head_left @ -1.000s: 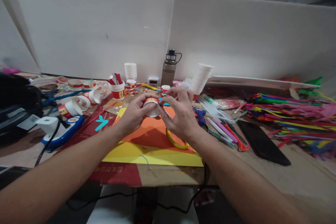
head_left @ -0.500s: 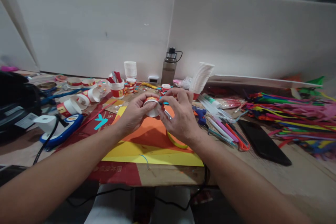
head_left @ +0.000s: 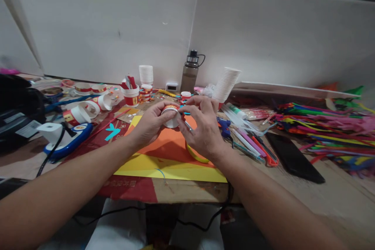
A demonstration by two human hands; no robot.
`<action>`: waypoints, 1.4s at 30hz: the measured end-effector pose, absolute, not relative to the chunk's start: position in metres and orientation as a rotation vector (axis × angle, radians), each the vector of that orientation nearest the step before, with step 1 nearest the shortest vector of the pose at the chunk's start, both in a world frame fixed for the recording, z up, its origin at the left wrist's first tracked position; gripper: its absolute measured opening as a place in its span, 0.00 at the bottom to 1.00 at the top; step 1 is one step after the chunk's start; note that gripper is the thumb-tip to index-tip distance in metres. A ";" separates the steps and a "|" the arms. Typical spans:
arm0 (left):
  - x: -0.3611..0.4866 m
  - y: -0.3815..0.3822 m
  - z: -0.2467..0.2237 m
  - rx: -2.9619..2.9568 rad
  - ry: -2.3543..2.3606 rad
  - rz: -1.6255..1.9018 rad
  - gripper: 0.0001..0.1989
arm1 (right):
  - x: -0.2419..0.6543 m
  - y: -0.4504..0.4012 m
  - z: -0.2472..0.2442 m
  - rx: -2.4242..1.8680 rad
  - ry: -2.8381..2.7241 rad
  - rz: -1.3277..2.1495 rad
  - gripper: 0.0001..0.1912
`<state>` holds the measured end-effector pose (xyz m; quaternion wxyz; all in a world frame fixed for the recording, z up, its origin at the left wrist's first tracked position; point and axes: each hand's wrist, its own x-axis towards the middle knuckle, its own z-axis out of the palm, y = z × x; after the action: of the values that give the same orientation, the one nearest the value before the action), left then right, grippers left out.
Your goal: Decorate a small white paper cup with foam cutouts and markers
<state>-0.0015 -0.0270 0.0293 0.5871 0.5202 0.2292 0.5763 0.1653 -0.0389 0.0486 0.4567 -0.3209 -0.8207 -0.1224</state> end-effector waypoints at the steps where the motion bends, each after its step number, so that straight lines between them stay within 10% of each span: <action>1: -0.001 -0.027 0.029 1.217 0.534 1.339 0.12 | 0.165 -0.039 0.048 -0.789 -2.022 -0.303 0.07; 42: -0.005 -0.021 0.020 1.269 0.572 1.288 0.13 | 0.162 -0.039 0.041 -0.824 -1.999 -0.287 0.04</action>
<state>-0.0048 -0.0211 0.0202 0.5829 0.5437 0.2451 0.5518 0.1621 -0.0392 0.0415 0.4620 -0.3349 -0.8129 -0.1169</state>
